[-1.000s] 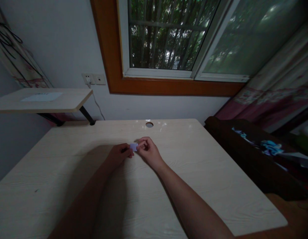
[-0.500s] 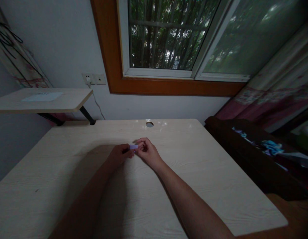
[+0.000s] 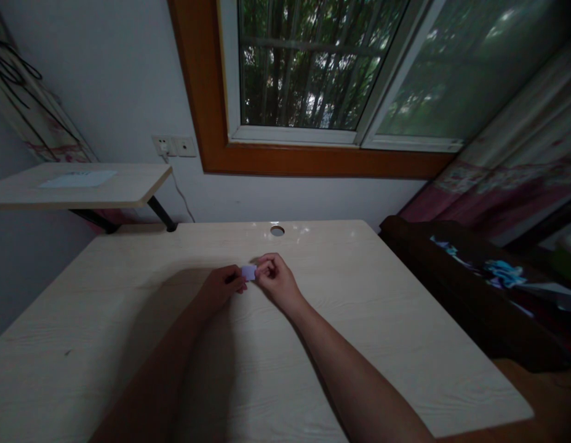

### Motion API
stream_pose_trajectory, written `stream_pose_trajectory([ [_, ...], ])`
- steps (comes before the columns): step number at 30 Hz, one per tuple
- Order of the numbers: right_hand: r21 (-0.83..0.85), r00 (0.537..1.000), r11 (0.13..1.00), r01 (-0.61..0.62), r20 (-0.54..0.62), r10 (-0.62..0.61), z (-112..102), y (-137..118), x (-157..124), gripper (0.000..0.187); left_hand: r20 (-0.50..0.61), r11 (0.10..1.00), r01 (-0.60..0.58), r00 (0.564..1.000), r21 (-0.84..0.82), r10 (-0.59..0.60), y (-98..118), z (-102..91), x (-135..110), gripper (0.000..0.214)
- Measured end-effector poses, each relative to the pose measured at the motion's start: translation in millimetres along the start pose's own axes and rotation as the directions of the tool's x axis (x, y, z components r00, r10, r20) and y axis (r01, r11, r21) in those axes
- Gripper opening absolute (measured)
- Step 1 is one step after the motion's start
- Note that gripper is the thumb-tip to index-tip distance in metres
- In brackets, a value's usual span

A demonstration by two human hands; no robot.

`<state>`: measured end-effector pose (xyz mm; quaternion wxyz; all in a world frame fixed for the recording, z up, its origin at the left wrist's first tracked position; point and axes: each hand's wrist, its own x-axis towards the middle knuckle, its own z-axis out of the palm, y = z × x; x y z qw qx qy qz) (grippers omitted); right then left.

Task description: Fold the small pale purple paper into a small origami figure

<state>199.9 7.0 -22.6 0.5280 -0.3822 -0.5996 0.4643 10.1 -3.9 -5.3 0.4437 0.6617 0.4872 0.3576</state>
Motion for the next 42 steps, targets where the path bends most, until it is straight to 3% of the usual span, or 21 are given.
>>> stream_pose_trajectory([
  [24, 0.085, 0.994, 0.996, -0.009, -0.103, 0.018, -1.6, 4.3, 5.6, 0.028, -0.020, 0.999, -0.009, 1.000, -0.053, 0.008, 0.7, -1.5, 0.4, 0.014],
  [32, 0.055, 0.996, 0.998, -0.005, -0.086, 0.010, -0.9, 4.7, 4.6, 0.026, -0.042, 0.991, -0.041, 0.998, -0.126, 0.036, 2.8, -0.8, -0.5, 0.015],
  [42, 0.013, 0.999, 1.000, -0.014, 0.035, 0.014, 0.4, -1.9, -1.5, 0.026, -0.010, 0.994, -0.040, 0.999, 0.106, 0.041, -1.2, -0.4, 1.9, 0.028],
])
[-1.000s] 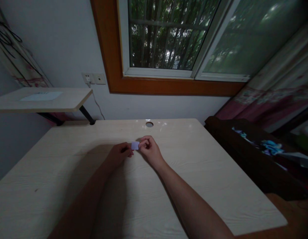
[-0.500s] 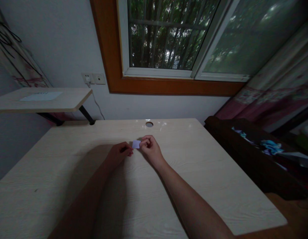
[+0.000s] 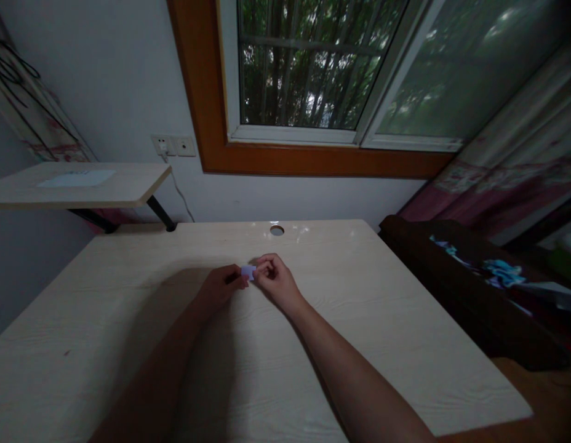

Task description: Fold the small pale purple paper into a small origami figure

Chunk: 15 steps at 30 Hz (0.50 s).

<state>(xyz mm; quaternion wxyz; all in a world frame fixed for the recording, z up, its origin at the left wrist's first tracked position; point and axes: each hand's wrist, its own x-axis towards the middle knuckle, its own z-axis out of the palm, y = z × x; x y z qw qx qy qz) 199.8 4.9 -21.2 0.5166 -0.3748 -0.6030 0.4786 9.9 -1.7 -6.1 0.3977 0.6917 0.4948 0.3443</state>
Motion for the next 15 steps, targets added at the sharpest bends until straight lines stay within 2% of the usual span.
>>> stream_pose_trajectory([
  [4, -0.015, 0.999, 1.000, -0.005, 0.045, 0.006, 0.1, -3.8, -1.2, 0.031, 0.025, 1.000, 0.004, 1.000, 0.015, -0.005, 1.4, -0.3, -1.2, 0.029],
  [8, -0.039, 1.000, 0.999, 0.001, 0.019, -0.001, -0.1, -6.3, -1.2, 0.028, 0.025, 1.000, 0.025, 0.999, 0.016, -0.025, 4.8, -0.7, -2.8, 0.030],
  [15, 0.000, 0.999, 1.000, -0.026, -0.019, 0.026, 1.9, -10.4, -1.6, 0.022, 0.031, 0.996, 0.043, 0.999, -0.084, -0.041, 8.7, -1.4, -3.7, 0.025],
])
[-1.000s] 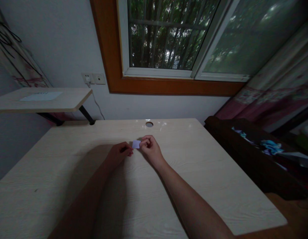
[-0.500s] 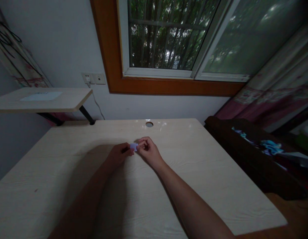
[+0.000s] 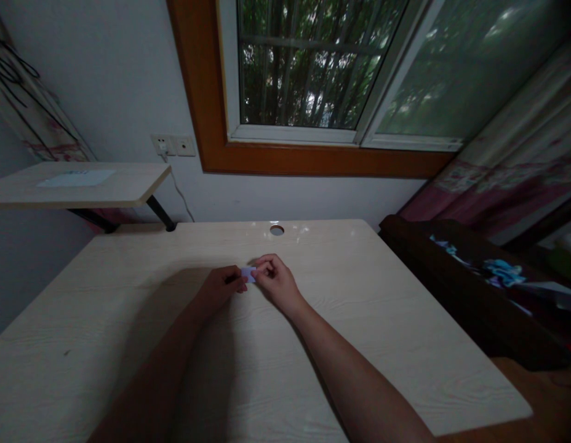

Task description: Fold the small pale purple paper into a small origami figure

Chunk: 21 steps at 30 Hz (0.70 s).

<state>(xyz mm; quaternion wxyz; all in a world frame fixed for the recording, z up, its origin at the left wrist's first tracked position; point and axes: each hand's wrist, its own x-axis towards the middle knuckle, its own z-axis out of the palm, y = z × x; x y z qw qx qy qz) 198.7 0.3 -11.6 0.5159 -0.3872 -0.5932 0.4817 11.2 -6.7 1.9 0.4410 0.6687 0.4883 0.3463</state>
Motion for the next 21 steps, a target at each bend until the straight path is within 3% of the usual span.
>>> stream_pose_trajectory([
  [21, 0.157, 0.993, 0.988, -0.016, -0.117, 0.035, -1.7, 10.2, 6.8, 0.029, -0.049, 1.000, 0.004, 0.999, -0.018, -0.005, 0.3, -2.9, -0.4, 0.026],
])
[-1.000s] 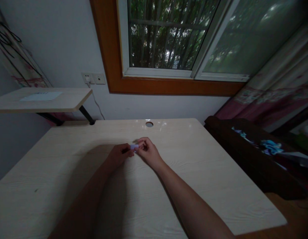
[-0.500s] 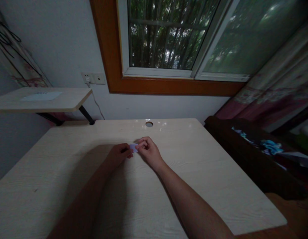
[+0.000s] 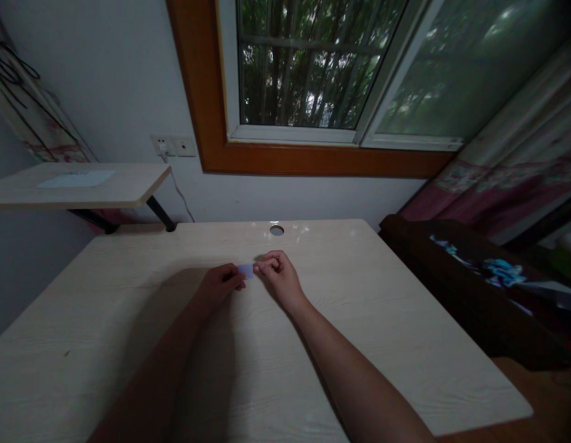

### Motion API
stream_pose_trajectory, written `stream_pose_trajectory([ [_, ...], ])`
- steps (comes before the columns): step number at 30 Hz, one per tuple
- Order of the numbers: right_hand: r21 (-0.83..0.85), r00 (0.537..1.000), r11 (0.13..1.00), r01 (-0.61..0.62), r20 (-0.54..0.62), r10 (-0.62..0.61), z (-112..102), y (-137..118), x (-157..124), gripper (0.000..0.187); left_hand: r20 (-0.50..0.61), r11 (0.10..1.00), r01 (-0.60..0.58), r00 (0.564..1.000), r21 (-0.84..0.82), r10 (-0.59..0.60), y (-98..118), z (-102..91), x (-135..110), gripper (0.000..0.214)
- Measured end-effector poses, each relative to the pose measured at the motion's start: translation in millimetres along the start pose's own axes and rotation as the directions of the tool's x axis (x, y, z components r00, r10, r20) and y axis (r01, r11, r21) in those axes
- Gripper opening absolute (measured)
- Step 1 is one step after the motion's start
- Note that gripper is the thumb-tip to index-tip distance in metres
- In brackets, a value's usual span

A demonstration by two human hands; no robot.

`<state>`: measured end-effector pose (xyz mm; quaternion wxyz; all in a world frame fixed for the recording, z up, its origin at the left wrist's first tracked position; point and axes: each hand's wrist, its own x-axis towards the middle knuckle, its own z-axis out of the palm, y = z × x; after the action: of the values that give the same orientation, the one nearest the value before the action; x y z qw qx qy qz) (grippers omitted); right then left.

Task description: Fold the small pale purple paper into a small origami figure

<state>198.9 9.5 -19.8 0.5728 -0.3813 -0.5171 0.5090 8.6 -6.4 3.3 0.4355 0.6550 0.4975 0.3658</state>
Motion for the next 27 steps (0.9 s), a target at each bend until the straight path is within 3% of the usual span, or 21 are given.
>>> stream_pose_trajectory([
  [9, -0.130, 0.994, 0.991, 0.012, 0.110, 0.002, 0.3, -7.0, -4.2, 0.028, -0.006, 0.999, 0.006, 1.000, 0.044, -0.006, -1.6, 2.1, 1.7, 0.029],
  [17, -0.119, 0.995, 0.992, 0.029, 0.100, -0.017, -0.7, -3.8, -3.3, 0.027, 0.078, 0.992, -0.026, 0.997, 0.121, 0.016, -3.0, 3.2, 2.6, 0.033],
  [27, -0.145, 0.993, 0.988, 0.045, 0.110, -0.029, -0.2, -6.2, -3.8, 0.026, 0.057, 0.994, -0.028, 0.998, 0.105, 0.022, -4.5, 3.7, 2.7, 0.029],
])
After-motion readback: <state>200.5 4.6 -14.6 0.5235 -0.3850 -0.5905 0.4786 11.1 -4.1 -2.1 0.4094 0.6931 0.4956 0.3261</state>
